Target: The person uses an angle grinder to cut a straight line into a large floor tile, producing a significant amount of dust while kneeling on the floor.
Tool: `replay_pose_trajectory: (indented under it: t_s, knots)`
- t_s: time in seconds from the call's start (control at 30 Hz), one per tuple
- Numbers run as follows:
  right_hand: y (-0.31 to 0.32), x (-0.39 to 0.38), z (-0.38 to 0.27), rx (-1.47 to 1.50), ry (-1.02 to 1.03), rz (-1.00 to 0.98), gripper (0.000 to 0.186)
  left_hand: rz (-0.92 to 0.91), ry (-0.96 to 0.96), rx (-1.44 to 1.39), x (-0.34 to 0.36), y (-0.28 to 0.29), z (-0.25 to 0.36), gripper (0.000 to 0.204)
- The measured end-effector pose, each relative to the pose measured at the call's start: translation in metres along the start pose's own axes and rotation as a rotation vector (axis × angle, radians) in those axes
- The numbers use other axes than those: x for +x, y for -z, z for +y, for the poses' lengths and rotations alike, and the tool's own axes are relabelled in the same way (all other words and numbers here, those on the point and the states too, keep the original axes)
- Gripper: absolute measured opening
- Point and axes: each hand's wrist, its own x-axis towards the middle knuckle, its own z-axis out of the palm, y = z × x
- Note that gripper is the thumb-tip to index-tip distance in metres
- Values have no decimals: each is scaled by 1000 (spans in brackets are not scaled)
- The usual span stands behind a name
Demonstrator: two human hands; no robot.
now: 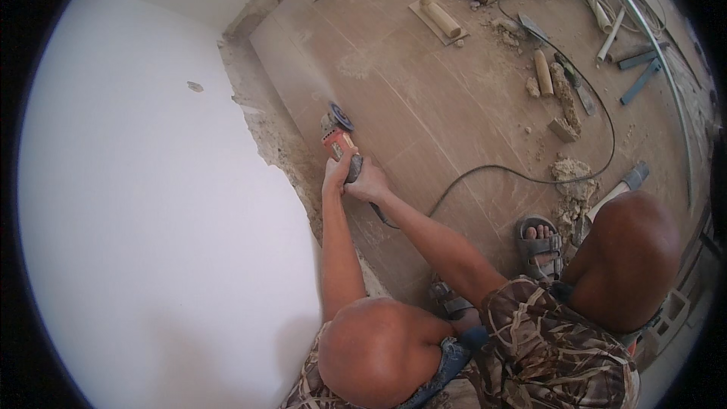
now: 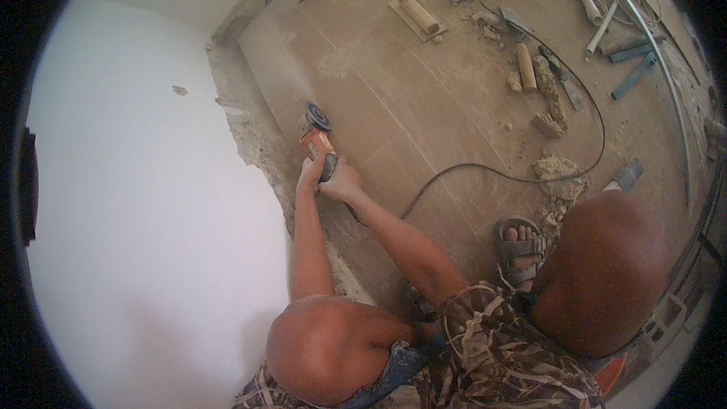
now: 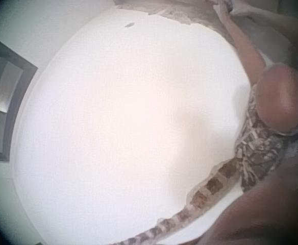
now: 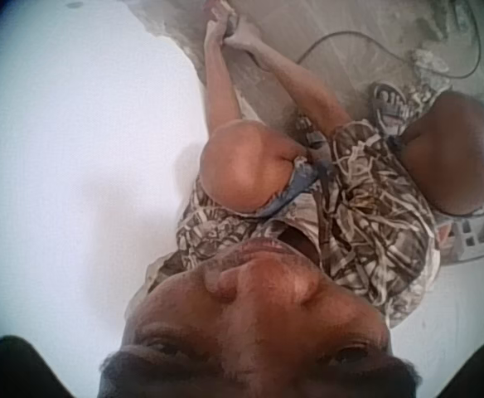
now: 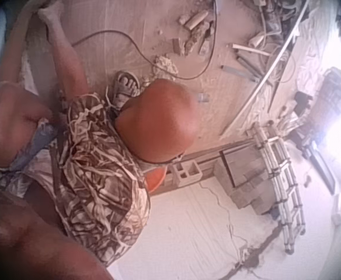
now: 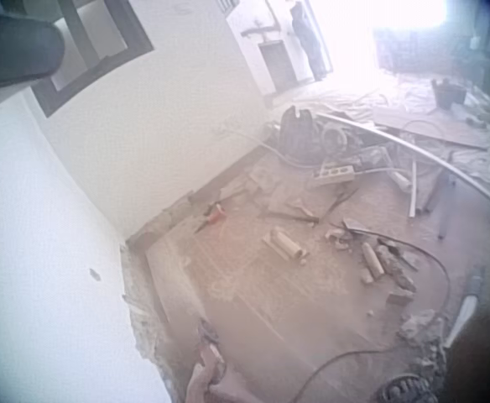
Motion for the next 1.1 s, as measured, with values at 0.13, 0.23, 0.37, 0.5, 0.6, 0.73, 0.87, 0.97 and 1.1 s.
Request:
replay_pose_trajectory:
  t_s: [0.13, 0.23, 0.37, 0.5, 0.6, 0.73, 0.87, 0.97, 1.1]
  knots:
    - [2, -3, 1, 7, -5, 10, 97, 0, 17, -12, -2, -2, -1, 53]
    - [5, -4, 4, 1, -20, 6, 93, 8, 36, -12, -7, -7, 1, 53]
    - [6, -7, 2, 8, -16, 0, 98, 17, 36, -18, -6, -5, -2, 52]
    - [9, -12, -1, 12, -10, -4, 92, 15, 41, 3, -5, -5, -3, 50]
    - [10, -10, 0, 13, -16, 0, 91, 2, 41, 4, -6, -7, 0, 50]
    - [8, -6, -1, 32, 6, 6, 89, 13, 1, -18, -5, -8, 1, 51]
    - [7, -5, -2, 6, -2, 21, 87, 9, -6, -25, 0, -5, -3, 53]
    - [12, -5, -2, -26, 0, 32, 85, -9, 19, -20, 1, -8, -1, 54]
    - [8, -8, -9, -23, 20, 2, 86, 28, 32, -19, -5, 1, 2, 53]
